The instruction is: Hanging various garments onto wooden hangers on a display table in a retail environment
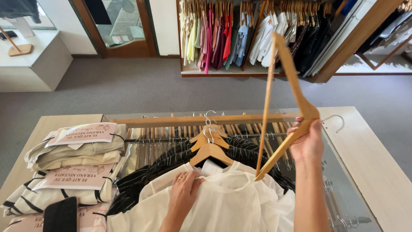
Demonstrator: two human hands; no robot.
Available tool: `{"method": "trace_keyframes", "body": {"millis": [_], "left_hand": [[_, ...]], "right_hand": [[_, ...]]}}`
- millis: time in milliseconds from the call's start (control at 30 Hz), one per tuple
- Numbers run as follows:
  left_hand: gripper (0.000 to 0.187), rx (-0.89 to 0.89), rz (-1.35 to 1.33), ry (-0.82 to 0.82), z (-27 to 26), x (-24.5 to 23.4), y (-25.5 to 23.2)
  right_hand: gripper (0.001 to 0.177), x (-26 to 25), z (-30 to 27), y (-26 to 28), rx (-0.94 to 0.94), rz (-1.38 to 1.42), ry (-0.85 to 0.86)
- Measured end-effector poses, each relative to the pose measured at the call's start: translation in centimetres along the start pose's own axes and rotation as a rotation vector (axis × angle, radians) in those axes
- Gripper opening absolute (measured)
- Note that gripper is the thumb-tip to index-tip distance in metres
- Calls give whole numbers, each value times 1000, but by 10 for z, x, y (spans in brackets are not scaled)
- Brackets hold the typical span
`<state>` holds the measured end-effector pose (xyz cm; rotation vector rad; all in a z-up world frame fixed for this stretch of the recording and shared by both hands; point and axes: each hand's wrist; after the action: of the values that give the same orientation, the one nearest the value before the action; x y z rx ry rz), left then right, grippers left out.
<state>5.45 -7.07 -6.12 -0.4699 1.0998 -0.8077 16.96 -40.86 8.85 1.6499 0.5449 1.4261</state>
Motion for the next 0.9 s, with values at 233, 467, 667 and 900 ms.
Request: {"method": "trace_keyframes", "body": {"millis": [233,467,667,900], "left_hand": [[27,-117,-41,703,-30,-17,-4],[24,-437,108,1012,-10,-59,-31],[27,8,266,96,5,-23,17],[78,-127,133,350,16,47,-25]], "right_hand": [[30,-123,56,-6,138,-82,-307],[28,-245,84,-81,382,-631,-230],[54,-162,34,-53,322,-1093,-375],[57,-161,21,-66,275,-1277,-486]]}}
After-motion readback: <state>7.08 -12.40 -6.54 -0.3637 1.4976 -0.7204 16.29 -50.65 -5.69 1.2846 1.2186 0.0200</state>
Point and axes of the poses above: each hand's wrist, its own z-axis towards the middle knuckle, its own x-axis out of the palm, y = z × x, and after that the axes turned 3 degrees about -z, right-handed
